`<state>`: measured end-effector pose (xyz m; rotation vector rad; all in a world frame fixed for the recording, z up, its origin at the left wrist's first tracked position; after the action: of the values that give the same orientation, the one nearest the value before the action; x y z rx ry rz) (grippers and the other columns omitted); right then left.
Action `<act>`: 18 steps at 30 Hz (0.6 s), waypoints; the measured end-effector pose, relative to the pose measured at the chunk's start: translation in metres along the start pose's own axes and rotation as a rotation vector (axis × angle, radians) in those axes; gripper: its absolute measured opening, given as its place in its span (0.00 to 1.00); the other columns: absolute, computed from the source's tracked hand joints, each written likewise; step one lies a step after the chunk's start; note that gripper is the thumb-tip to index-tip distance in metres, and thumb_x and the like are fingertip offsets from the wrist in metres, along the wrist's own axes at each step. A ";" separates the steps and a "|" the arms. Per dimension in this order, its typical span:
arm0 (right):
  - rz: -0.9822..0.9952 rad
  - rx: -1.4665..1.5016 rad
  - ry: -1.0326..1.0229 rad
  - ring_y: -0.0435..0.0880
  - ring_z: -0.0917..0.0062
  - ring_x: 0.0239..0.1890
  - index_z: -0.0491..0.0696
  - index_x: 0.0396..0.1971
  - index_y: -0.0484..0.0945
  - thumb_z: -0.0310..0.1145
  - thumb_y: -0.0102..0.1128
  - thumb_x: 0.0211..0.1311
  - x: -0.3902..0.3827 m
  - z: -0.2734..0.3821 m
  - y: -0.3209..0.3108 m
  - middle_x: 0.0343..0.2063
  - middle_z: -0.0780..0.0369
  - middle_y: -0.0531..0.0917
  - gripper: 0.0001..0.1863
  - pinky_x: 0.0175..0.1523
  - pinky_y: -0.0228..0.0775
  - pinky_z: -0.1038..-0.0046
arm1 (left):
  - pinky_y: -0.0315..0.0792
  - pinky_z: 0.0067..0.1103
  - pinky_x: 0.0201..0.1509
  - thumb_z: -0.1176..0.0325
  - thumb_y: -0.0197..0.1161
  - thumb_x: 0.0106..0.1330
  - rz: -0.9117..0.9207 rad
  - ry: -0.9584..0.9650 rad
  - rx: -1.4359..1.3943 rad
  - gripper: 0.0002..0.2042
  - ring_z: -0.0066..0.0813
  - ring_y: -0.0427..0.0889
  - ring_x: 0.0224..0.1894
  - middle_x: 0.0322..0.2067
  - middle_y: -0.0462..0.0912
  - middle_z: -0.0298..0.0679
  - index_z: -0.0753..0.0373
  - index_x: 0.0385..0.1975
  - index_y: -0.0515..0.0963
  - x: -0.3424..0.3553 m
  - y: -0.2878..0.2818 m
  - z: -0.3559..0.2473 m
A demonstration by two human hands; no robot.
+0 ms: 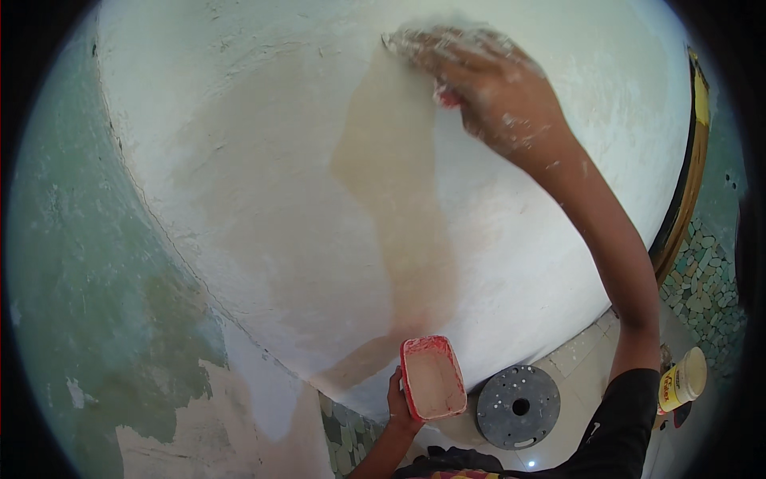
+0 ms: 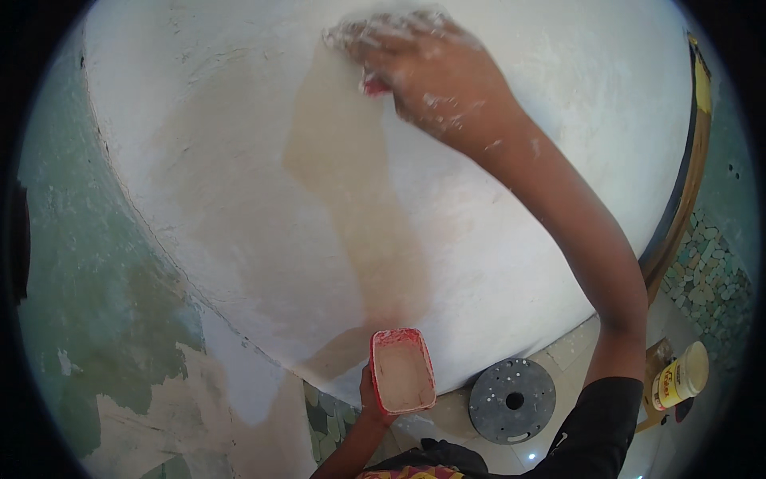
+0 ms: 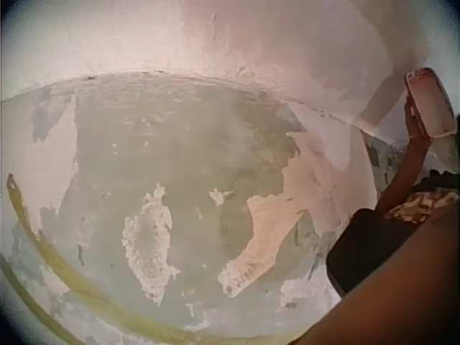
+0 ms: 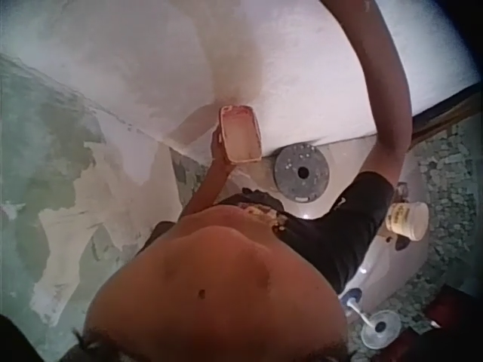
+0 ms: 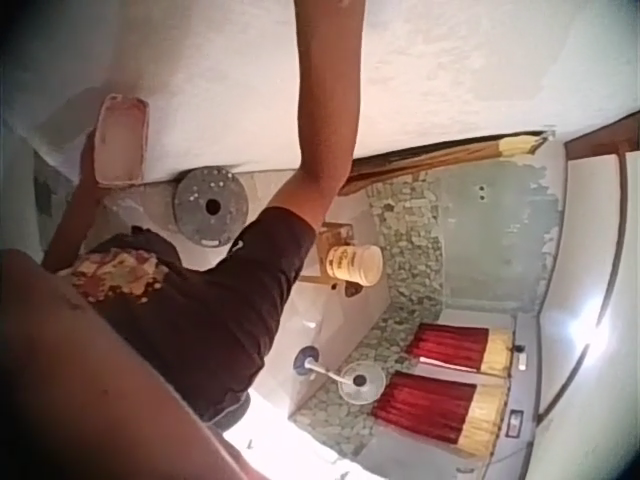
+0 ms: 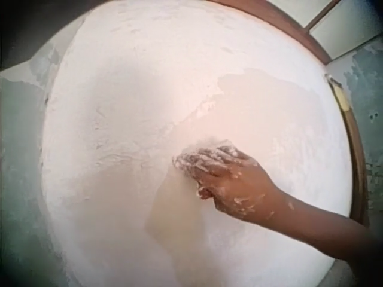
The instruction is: Applying putty to a wall surface to fill cracks or smooth it, followed by cleaning the scraper in a bucket of water.
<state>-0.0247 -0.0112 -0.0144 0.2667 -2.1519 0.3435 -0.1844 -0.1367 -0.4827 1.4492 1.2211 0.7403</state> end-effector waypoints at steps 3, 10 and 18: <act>0.055 -0.054 0.061 0.77 0.67 0.63 0.52 0.64 0.75 0.31 0.61 0.64 0.030 -0.018 -0.024 0.62 0.61 0.79 0.27 0.67 0.67 0.60 | 0.70 0.54 0.65 0.42 0.44 0.74 -0.034 -0.014 0.028 0.32 0.50 0.74 0.65 0.65 0.73 0.44 0.55 0.70 0.66 0.009 -0.004 -0.001; -0.013 -0.088 -0.015 0.83 0.66 0.55 0.53 0.60 0.79 0.19 0.62 0.52 0.007 -0.006 -0.004 0.54 0.62 0.85 0.31 0.59 0.74 0.63 | 0.70 0.55 0.66 0.44 0.44 0.74 -0.015 0.003 0.025 0.31 0.50 0.75 0.65 0.65 0.74 0.44 0.56 0.70 0.67 0.012 -0.005 -0.012; 0.240 0.014 0.360 0.85 0.66 0.48 0.51 0.57 0.80 0.18 0.64 0.50 0.039 -0.001 -0.013 0.45 0.62 0.88 0.30 0.51 0.78 0.65 | 0.69 0.54 0.66 0.46 0.44 0.74 -0.070 -0.038 0.088 0.30 0.50 0.75 0.65 0.65 0.74 0.45 0.57 0.70 0.66 0.015 -0.014 -0.006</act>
<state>-0.0419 -0.0255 0.0204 -0.0469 -1.8266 0.5029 -0.1900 -0.1216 -0.4966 1.4772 1.2826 0.6156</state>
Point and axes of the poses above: each hand's wrist, its own x-axis towards the middle knuckle, its own y-axis out of the palm, z = x × y, the point moved 2 cm from there along x, towards the middle knuckle
